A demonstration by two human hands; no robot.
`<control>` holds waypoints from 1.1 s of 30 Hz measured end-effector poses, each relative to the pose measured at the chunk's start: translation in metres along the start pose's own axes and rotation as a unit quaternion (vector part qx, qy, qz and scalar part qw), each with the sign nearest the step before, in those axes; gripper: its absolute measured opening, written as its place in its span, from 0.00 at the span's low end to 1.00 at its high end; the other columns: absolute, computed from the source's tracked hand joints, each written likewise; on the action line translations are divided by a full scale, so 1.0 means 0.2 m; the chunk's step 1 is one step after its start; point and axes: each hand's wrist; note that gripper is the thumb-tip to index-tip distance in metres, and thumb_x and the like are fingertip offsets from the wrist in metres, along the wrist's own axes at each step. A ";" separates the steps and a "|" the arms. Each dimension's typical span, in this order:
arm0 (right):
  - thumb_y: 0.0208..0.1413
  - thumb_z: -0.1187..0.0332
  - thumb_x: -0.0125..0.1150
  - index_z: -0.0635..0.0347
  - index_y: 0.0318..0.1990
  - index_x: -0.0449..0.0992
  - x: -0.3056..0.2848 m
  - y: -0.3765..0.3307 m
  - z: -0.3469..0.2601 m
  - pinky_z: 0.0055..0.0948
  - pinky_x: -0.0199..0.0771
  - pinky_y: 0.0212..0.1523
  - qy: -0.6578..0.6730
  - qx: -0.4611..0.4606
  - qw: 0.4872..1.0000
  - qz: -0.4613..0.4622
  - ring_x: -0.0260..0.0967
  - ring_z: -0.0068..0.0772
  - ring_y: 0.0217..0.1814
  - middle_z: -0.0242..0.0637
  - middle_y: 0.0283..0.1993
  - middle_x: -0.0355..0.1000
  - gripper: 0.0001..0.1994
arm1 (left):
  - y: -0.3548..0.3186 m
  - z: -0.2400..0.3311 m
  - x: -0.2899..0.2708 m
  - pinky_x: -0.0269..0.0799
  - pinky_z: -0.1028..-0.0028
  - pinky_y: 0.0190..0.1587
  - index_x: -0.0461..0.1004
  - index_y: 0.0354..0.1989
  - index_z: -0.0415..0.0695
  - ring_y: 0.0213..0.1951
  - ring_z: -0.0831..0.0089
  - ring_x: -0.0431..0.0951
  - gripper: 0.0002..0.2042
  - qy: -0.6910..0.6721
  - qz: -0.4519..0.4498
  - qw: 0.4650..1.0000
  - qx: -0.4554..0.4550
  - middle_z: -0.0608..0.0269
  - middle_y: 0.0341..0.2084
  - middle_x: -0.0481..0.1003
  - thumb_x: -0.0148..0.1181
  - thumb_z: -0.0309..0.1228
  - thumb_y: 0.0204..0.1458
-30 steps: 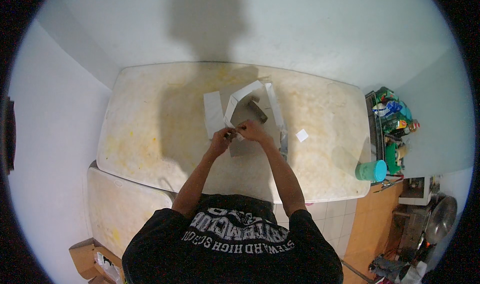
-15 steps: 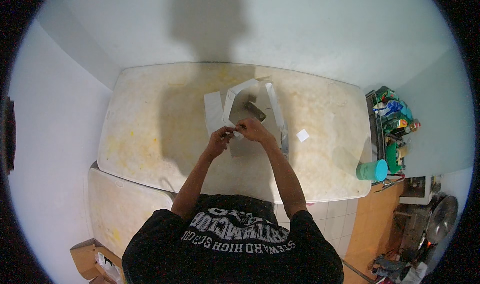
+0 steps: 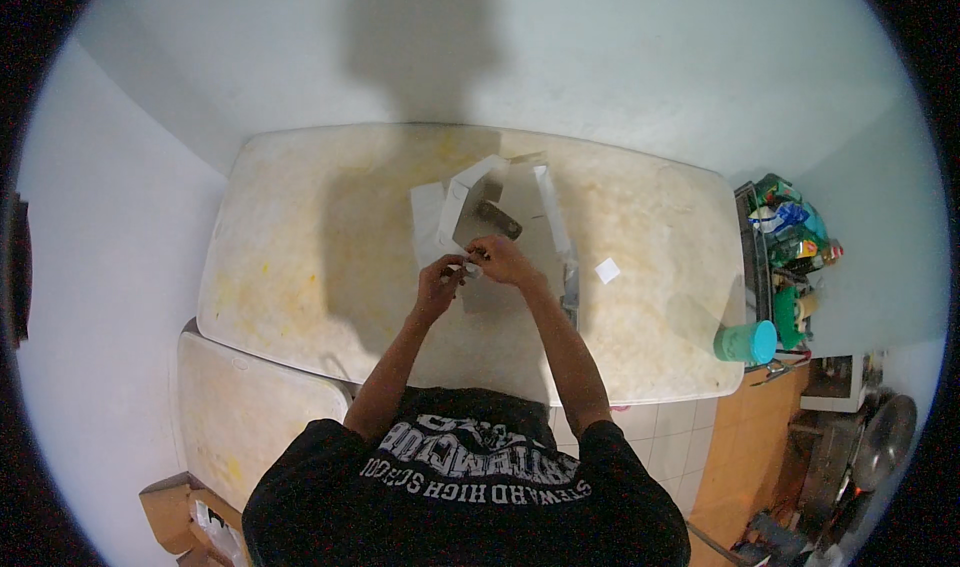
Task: The person assembles cardboard boxes by hand on a table, folding the flaps of a small box and then folding a larger cardboard sheet.
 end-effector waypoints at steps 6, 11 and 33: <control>0.52 0.75 0.59 0.65 0.45 0.78 0.00 0.00 0.01 0.33 0.74 0.41 0.047 -0.005 0.999 -0.024 0.77 0.41 0.39 0.49 0.38 0.78 0.12 | 0.00 0.04 -0.02 0.69 0.78 0.19 0.74 0.42 0.41 0.22 0.81 0.73 0.07 -0.021 -0.025 0.998 -0.045 0.65 0.24 0.76 0.56 0.21 0.55; 0.52 0.76 0.58 0.64 0.46 0.78 0.00 -0.02 -0.02 0.34 0.74 0.41 0.037 0.004 0.999 -0.011 0.76 0.41 0.39 0.49 0.39 0.78 0.13 | -0.02 0.04 -0.02 0.68 0.78 0.20 0.74 0.41 0.42 0.22 0.80 0.72 0.06 -0.041 -0.022 0.997 -0.061 0.66 0.25 0.76 0.56 0.21 0.55; 0.50 0.73 0.63 0.65 0.40 0.80 -0.03 -0.03 -0.06 0.30 0.76 0.39 0.041 0.090 0.993 -0.072 0.78 0.32 0.36 0.43 0.36 0.79 0.09 | -0.09 0.12 -0.09 0.73 0.71 0.25 0.76 0.38 0.44 0.25 0.72 0.79 0.06 0.121 -0.066 0.989 0.050 0.61 0.34 0.77 0.61 0.24 0.52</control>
Point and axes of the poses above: each hand's wrist, its own y-axis towards the middle knuckle, its own x-axis out of the palm, z = x × y
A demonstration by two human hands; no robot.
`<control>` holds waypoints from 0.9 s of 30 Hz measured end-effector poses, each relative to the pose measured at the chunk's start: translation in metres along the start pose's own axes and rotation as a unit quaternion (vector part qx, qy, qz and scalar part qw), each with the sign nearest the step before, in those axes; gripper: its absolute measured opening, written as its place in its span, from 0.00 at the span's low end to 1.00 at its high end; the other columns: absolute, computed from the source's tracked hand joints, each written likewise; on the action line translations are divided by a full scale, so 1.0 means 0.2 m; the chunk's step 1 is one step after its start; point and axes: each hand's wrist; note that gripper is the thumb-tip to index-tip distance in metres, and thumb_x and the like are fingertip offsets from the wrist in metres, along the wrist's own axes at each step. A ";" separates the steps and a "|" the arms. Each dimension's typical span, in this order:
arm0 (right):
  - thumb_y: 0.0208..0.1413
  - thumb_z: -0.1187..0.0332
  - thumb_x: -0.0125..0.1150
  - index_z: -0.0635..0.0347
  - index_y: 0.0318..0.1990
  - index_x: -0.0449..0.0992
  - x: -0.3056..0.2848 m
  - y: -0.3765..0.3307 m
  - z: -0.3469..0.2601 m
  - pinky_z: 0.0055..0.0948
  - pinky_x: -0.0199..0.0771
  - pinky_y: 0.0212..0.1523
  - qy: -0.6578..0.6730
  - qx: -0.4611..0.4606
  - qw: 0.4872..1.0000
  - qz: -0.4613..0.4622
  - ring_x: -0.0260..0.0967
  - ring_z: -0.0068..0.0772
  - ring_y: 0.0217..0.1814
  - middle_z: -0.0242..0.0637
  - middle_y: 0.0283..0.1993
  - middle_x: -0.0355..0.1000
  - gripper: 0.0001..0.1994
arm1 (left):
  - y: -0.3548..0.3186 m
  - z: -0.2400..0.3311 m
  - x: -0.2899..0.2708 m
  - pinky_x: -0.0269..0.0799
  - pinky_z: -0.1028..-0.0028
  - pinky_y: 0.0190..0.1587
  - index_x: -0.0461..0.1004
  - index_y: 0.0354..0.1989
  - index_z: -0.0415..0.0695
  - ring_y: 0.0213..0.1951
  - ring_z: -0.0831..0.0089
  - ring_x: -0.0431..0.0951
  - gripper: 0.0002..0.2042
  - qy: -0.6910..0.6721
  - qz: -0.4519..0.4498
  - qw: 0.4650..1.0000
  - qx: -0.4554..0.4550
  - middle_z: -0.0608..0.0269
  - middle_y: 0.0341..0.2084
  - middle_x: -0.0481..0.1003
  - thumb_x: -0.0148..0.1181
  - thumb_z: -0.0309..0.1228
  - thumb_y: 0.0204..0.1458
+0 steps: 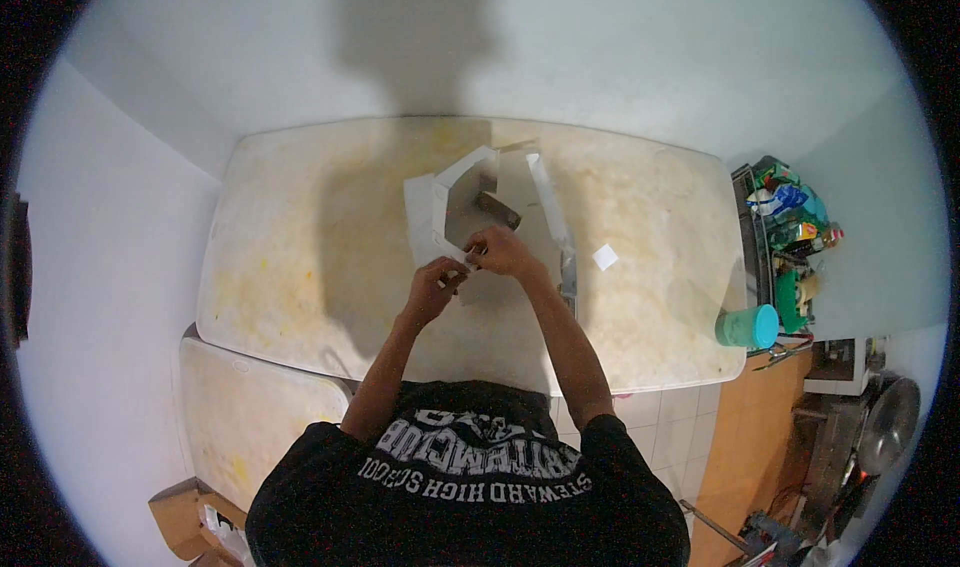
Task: The person assembles cardboard boxes by hand on a table, folding the flaps of a small box and then folding a larger cardboard sheet.
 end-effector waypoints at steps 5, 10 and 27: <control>0.50 0.72 0.64 0.65 0.37 0.79 0.05 -0.03 0.06 0.30 0.76 0.39 0.004 -0.017 0.999 0.052 0.78 0.31 0.36 0.42 0.35 0.79 0.08 | 0.04 0.02 0.01 0.74 0.66 0.33 0.78 0.36 0.48 0.31 0.66 0.79 0.06 0.178 0.066 0.980 0.062 0.59 0.39 0.75 0.63 0.26 0.49; 0.50 0.73 0.65 0.64 0.37 0.78 0.24 -0.05 0.11 0.33 0.76 0.40 0.029 -0.096 0.992 0.074 0.78 0.37 0.37 0.43 0.34 0.78 0.08 | 0.04 -0.24 0.01 0.76 0.68 0.34 0.77 0.32 0.45 0.35 0.63 0.79 0.03 0.060 0.081 0.993 0.055 0.58 0.40 0.74 0.63 0.27 0.49; 0.46 0.80 0.58 0.62 0.35 0.78 0.42 -0.10 0.21 0.40 0.75 0.40 -0.046 -0.179 0.954 0.237 0.74 0.50 0.39 0.44 0.37 0.76 0.08 | 0.11 -0.38 0.06 0.77 0.67 0.31 0.74 0.49 0.36 0.33 0.67 0.79 0.20 -0.127 0.058 0.929 -0.343 0.56 0.34 0.78 0.62 0.34 0.48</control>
Point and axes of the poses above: each hand's wrist, its own y-axis towards the middle knuckle, its own x-axis out of the palm, z = x × y
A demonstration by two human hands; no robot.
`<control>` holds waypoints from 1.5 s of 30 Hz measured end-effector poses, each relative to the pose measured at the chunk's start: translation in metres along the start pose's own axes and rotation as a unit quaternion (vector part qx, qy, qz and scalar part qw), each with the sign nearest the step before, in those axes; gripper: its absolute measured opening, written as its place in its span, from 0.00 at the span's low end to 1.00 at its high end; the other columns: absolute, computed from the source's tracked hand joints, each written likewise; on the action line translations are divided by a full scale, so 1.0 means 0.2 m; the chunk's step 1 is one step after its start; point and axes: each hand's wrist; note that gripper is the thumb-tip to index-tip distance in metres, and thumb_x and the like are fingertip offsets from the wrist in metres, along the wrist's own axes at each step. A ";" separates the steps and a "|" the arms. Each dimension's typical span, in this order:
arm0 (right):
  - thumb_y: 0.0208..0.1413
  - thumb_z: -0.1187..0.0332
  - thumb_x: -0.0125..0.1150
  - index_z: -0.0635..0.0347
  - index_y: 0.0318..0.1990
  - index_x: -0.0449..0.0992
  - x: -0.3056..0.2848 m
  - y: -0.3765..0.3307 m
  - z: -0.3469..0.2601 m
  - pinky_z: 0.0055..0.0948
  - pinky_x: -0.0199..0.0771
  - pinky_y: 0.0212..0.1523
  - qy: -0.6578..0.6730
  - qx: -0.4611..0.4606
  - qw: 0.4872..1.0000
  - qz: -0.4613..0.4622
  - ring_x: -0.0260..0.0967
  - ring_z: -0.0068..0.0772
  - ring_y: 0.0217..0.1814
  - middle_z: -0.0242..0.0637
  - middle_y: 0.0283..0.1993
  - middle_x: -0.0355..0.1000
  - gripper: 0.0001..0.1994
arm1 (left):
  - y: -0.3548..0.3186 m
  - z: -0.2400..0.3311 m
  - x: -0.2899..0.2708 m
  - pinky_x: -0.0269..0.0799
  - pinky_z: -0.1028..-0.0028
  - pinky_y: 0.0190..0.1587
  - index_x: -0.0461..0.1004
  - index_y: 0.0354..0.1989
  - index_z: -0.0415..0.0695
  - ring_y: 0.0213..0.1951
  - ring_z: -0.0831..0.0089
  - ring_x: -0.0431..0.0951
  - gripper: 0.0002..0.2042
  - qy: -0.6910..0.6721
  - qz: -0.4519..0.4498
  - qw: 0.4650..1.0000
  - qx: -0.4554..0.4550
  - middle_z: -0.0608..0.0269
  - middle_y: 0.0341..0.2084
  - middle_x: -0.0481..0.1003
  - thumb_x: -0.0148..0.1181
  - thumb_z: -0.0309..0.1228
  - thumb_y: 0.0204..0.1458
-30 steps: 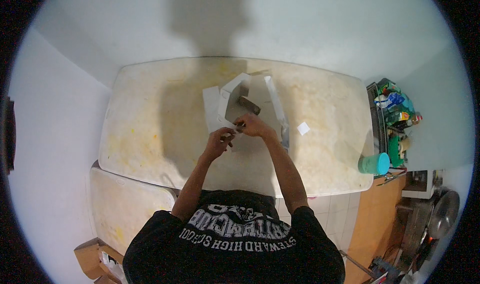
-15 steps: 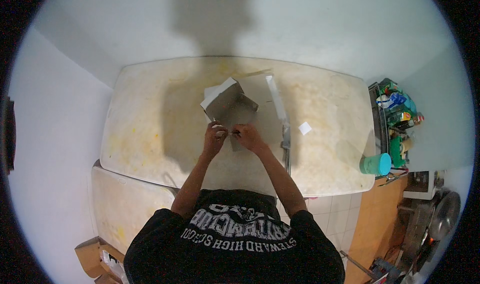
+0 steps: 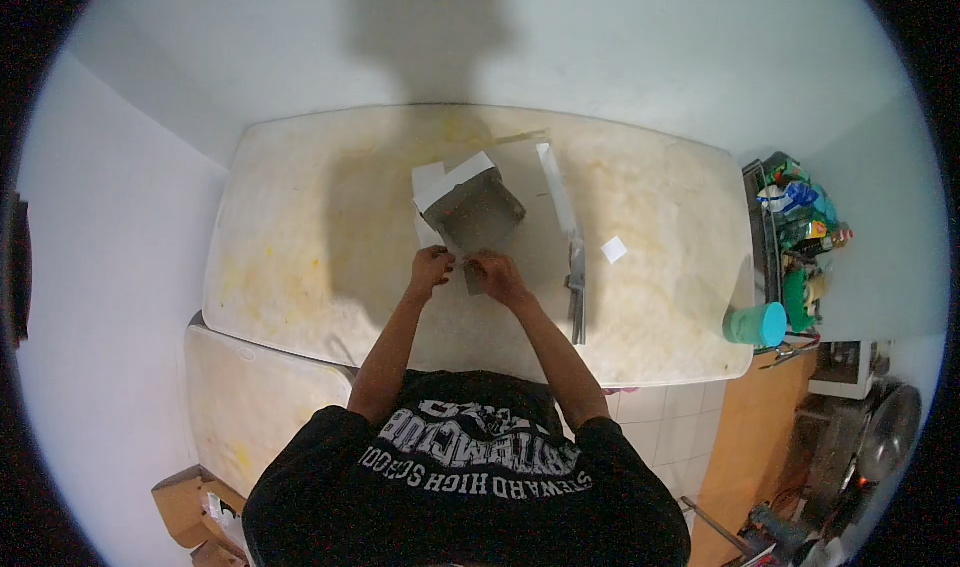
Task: The person assembles cardboard boxes by hand on a table, folding the flaps of a small box and then folding a larger cardboard sheet.
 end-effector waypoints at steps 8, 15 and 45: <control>0.44 0.83 0.58 0.64 0.34 0.77 -0.02 0.02 0.02 0.38 0.74 0.41 0.017 -0.004 1.000 0.005 0.74 0.49 0.40 0.44 0.36 0.76 0.09 | -0.02 0.04 0.00 0.79 0.69 0.28 0.73 0.49 0.36 0.31 0.68 0.82 0.18 -0.047 -0.005 0.999 -0.014 0.56 0.34 0.79 0.59 0.29 0.50; 0.45 0.80 0.61 0.63 0.35 0.77 -0.02 0.03 0.01 0.38 0.74 0.41 -0.002 -0.003 1.000 -0.014 0.74 0.48 0.41 0.42 0.36 0.75 0.08 | 0.01 -0.01 -0.05 0.79 0.70 0.30 0.71 0.49 0.33 0.32 0.67 0.82 0.18 -0.056 -0.022 0.998 0.008 0.53 0.35 0.78 0.59 0.29 0.52; 0.45 0.80 0.65 0.59 0.35 0.78 -0.02 0.04 -0.02 0.38 0.76 0.44 -0.004 -0.084 0.995 0.047 0.74 0.44 0.43 0.40 0.40 0.76 0.09 | -0.05 0.10 -0.03 0.79 0.66 0.39 0.68 0.49 0.38 0.38 0.67 0.77 0.16 -0.239 -0.043 0.969 -0.051 0.56 0.37 0.74 0.58 0.29 0.53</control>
Point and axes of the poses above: each hand's wrist, its own y-axis towards the middle knuckle, its own x-axis out of the palm, z = x × y
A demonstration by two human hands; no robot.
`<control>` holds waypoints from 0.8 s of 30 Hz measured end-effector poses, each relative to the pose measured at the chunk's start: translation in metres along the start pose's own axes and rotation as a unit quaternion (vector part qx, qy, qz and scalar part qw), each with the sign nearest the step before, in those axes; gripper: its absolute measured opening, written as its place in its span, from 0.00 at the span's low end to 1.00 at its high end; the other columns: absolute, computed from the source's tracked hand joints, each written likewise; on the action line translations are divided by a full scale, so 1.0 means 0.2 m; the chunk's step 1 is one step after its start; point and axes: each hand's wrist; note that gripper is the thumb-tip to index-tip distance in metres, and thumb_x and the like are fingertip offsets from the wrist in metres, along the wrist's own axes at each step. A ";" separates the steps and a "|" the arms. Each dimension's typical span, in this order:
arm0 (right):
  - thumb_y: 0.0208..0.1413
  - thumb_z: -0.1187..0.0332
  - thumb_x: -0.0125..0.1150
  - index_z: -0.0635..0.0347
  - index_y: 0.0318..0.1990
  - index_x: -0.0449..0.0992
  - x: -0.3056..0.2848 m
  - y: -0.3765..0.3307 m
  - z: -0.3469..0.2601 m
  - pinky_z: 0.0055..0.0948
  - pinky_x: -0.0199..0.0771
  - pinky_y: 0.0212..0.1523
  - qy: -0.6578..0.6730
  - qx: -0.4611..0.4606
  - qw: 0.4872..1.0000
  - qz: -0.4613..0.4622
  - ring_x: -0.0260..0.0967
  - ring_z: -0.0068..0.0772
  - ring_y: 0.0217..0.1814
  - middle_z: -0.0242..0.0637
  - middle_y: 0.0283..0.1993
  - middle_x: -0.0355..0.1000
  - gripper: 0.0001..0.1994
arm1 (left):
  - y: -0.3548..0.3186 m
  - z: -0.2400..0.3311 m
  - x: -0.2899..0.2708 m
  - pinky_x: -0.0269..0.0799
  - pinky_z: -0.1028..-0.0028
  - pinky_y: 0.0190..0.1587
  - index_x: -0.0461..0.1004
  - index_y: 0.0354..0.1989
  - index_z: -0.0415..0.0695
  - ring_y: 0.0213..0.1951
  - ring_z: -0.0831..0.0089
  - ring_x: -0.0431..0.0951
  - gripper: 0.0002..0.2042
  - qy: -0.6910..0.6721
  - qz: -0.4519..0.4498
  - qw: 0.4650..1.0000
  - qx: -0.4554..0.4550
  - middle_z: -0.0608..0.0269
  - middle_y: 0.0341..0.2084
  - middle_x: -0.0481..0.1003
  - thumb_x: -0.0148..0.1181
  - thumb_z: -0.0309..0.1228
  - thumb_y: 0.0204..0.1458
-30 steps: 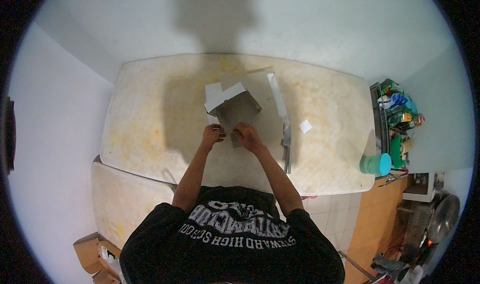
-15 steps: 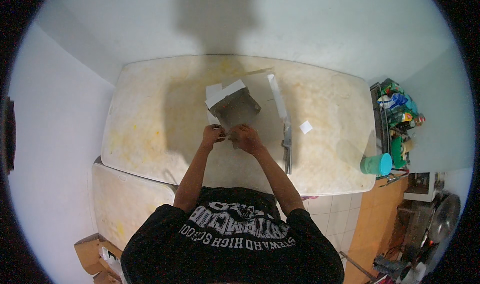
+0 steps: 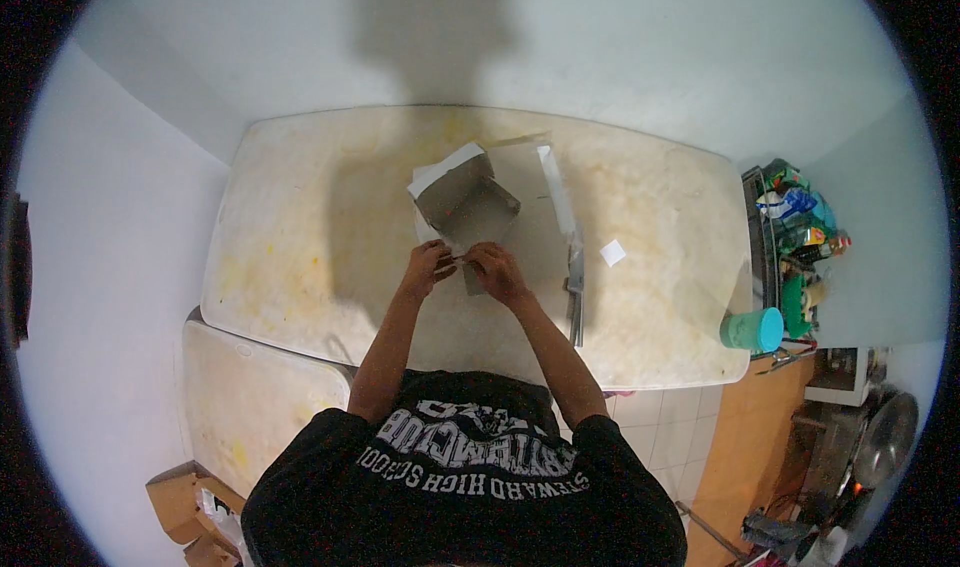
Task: The person assembles cardboard boxes by hand on a table, folding the flaps of a small box and then folding a larger cardboard sheet.
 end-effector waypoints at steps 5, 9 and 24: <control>0.45 0.80 0.64 0.60 0.36 0.77 0.01 0.00 -0.01 0.39 0.75 0.44 -0.022 0.004 1.000 -0.007 0.74 0.45 0.44 0.40 0.40 0.76 0.09 | -0.02 0.04 0.01 0.77 0.66 0.43 0.67 0.49 0.43 0.39 0.71 0.75 0.17 0.036 0.030 0.999 -0.006 0.63 0.35 0.74 0.60 0.28 0.50; 0.46 0.81 0.62 0.61 0.36 0.77 0.00 0.01 -0.03 0.38 0.74 0.44 -0.004 0.030 0.999 0.020 0.74 0.46 0.43 0.41 0.39 0.75 0.09 | -0.01 0.03 0.02 0.78 0.65 0.42 0.65 0.52 0.40 0.39 0.67 0.76 0.19 0.022 0.028 0.999 0.009 0.57 0.37 0.73 0.58 0.26 0.51; 0.51 0.79 0.58 0.61 0.39 0.74 0.04 -0.02 -0.03 0.40 0.73 0.44 0.002 0.071 0.997 0.008 0.73 0.48 0.45 0.42 0.40 0.75 0.08 | 0.03 -0.09 0.02 0.80 0.63 0.47 0.57 0.56 0.33 0.42 0.59 0.77 0.22 -0.069 0.006 0.996 0.062 0.47 0.44 0.69 0.52 0.19 0.52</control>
Point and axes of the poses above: each hand's wrist, its own y-axis towards the middle knuckle, its own x-axis out of the palm, z = x × y
